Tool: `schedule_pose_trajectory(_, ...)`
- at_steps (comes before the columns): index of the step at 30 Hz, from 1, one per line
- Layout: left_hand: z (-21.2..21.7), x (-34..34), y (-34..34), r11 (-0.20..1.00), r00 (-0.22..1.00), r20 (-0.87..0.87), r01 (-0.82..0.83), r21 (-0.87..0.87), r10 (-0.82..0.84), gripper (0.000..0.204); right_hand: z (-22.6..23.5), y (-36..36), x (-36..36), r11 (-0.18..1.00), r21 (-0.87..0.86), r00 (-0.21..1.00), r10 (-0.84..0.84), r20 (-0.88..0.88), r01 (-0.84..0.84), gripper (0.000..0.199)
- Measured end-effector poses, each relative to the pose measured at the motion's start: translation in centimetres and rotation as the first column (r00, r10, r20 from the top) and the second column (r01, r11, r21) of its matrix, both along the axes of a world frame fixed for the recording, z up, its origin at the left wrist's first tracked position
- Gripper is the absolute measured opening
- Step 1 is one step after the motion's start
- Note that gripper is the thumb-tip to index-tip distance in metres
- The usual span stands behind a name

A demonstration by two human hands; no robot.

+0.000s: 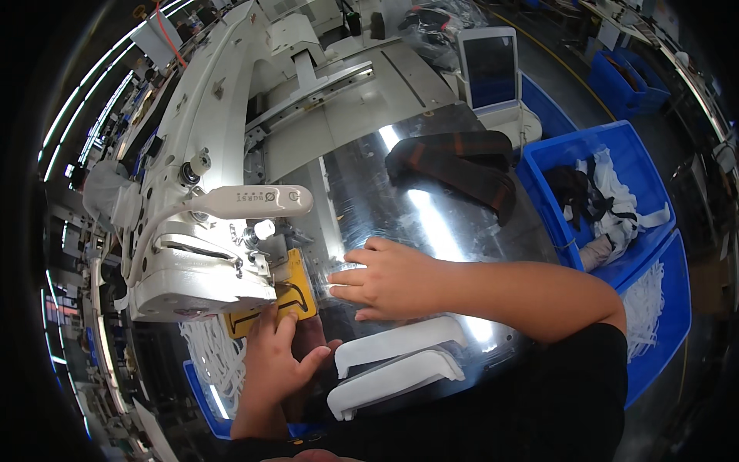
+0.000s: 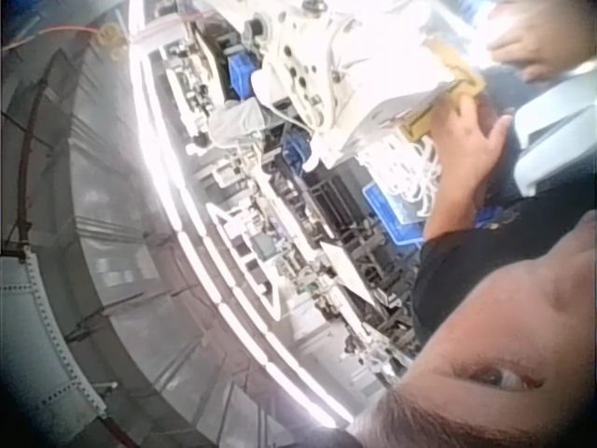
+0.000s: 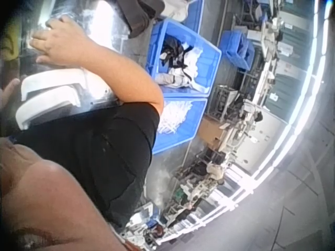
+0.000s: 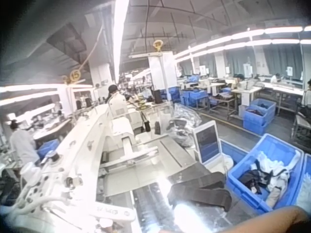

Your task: Using an industrial sewing machine to assemble leather or synthetic material components.

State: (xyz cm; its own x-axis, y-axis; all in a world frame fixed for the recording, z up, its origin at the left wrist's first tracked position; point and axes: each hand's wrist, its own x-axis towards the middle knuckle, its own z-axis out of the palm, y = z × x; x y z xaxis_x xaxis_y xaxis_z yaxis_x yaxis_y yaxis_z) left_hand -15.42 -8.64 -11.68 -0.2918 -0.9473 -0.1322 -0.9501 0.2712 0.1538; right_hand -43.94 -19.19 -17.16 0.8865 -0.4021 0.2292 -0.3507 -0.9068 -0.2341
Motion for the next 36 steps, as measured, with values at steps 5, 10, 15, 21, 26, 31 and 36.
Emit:
schedule_pose_trajectory(5, -0.2, 0.2, 0.2, 0.998, 0.998, -0.039, 0.058, -0.013, -0.058, 0.082, 0.1, -0.1, 0.1, 1.000, -0.002, 1.000, 0.002, 0.006, -0.002, 0.053)
schedule_pose_trajectory(10, -0.5, 0.5, 0.1, 0.990, 0.989, -0.055, 0.137, -0.033, -0.139, 0.084, 0.7, -0.1, 0.1, 1.000, 0.015, 0.999, 0.005, -0.035, -0.004, 0.051)
schedule_pose_trajectory(15, -0.5, 0.2, -0.2, 0.982, 0.973, -0.135, 0.190, -0.005, -0.189, 0.084, 0.4, -0.4, -0.1, 0.999, 0.048, 0.998, -0.006, 0.068, 0.003, 0.038)
schedule_pose_trajectory(21, -0.4, -0.5, -0.6, 0.967, 0.954, -0.165, 0.255, 0.009, -0.250, 0.085, 0.4, -0.5, -0.4, 1.000, 0.015, 0.982, -0.007, 0.189, 0.005, 0.024)
schedule_pose_trajectory(26, -0.6, -0.9, -0.5, 0.972, 0.963, -0.133, 0.235, -0.022, -0.236, 0.086, 0.0, -0.6, -0.4, 1.000, -0.023, 0.975, 0.008, 0.223, -0.003, 0.022)
schedule_pose_trajectory(31, -0.8, -1.1, -0.7, 0.971, 0.962, -0.136, 0.229, -0.065, -0.236, 0.086, -0.2, -0.8, -0.4, 0.999, -0.048, 0.950, 0.000, 0.312, 0.016, 0.021)
schedule_pose_trajectory(36, -1.6, -0.5, -0.8, 0.970, 0.960, -0.158, 0.215, -0.111, -0.231, 0.082, -0.1, -0.8, -0.6, 0.999, -0.027, 0.960, -0.018, 0.280, 0.027, 0.021)
